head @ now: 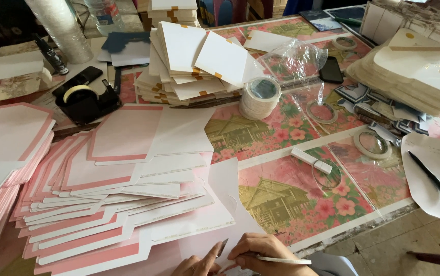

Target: The person uses a small metal tool to press down the edges of pink and white paper envelopes on a table. They repeatedly smooth the flaps and edges of the envelopes, stacking them as they work.

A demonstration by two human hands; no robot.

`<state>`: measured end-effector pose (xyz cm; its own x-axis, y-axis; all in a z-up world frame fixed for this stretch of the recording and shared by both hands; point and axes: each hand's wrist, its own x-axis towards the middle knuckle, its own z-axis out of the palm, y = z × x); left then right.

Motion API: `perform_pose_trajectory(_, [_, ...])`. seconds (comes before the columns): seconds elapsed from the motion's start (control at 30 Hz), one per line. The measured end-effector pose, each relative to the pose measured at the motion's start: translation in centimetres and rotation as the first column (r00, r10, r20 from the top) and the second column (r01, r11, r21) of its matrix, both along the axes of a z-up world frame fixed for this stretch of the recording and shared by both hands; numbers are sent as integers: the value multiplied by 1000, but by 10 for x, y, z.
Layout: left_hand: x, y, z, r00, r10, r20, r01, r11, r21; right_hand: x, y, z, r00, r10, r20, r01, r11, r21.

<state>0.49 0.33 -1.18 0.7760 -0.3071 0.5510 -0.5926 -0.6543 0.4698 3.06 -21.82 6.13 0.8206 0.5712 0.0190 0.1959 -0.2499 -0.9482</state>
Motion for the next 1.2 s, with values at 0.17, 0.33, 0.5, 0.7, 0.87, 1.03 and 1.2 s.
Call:
perform_pose_trajectory(0.17, [-4,-6,-2,996,90,-27,-90,996,17,-1,0,-7,997,46,58,-45,999,-8])
perform_pose_trajectory(0.33, [13,8,-75,998,1,57,-8,993,120,1,-36,22,898,-176,403,210,977,-41])
perform_pose_trajectory(0.5, [-2,4,19,997,-73,-27,71,996,-57,-14,-161,-23,620,-480,621,556,827,83])
perform_pose_trajectory(0.7, [3,10,0,997,-74,-25,72,995,-67,81,-277,68,193,-774,603,786,490,378])
perform_pose_trajectory(0.87, [10,17,-49,936,-240,-258,243,970,-20,80,-125,114,184,-807,561,705,506,498])
perform_pose_trajectory(1.03, [1,8,-38,985,-79,-155,82,997,14,46,-55,84,447,-465,764,667,743,63])
perform_pose_trajectory(1.2, [23,28,-62,659,-366,-657,294,929,-223,22,-10,46,752,-376,541,362,922,136])
